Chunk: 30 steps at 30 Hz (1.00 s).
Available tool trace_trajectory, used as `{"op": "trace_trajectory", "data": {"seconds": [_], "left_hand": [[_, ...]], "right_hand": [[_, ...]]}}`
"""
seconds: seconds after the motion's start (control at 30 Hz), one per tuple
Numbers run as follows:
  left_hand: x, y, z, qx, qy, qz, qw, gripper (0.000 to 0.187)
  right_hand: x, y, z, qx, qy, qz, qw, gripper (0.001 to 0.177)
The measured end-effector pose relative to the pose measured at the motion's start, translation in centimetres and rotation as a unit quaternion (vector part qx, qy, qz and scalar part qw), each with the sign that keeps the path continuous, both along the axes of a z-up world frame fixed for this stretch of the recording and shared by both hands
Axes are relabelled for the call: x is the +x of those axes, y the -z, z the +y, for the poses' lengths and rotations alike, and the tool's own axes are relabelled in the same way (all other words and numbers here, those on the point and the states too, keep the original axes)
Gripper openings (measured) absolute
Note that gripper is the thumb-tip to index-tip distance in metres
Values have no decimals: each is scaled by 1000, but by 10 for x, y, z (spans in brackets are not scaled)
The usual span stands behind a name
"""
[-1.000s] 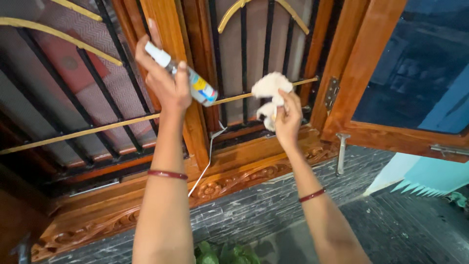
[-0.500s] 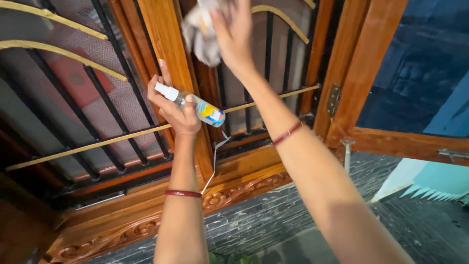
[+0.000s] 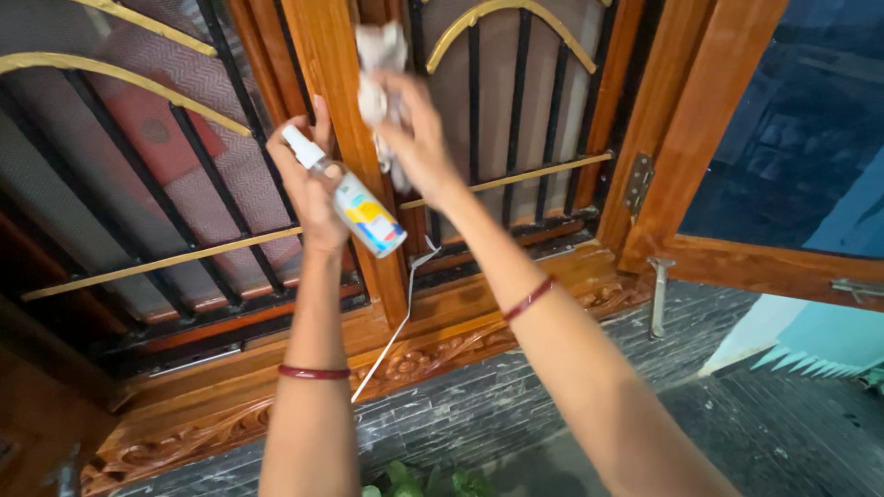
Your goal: The person cleans a wooden-framed window with a glass pane and metal security bars. They spray a cleaning solution from a bottle onto the frame and wipe it with a white cloth, working along the vertical and horizontal sections of the frame and around the bars.
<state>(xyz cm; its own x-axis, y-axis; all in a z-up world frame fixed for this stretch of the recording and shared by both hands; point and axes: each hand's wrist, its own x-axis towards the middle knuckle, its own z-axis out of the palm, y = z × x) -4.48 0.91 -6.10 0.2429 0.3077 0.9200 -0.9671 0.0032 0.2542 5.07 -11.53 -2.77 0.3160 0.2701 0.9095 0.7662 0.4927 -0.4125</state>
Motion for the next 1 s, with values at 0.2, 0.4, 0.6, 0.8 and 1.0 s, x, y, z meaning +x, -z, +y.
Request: {"op": "trace_trajectory", "data": {"seconds": [0.2,0.4,0.6,0.8,1.0], "left_hand": [[-12,-6,14,-13,110,56,992,63],[-10,4,3,-43,109,27,993,64],[2,18,-2,-50,28,17,998,65],[17,42,-41,-66,-149,-46,985,70],[26,55,-61,-44,-317,-27,947,76]], "right_hand": [[-21,121,-10,-100,69,90,988,43],[-45,223,-14,-101,70,117,986,33],[-67,272,-63,-252,181,45,950,25],[-66,253,-112,-206,229,40,950,31],[-49,254,-133,-265,370,-173,873,29]]}}
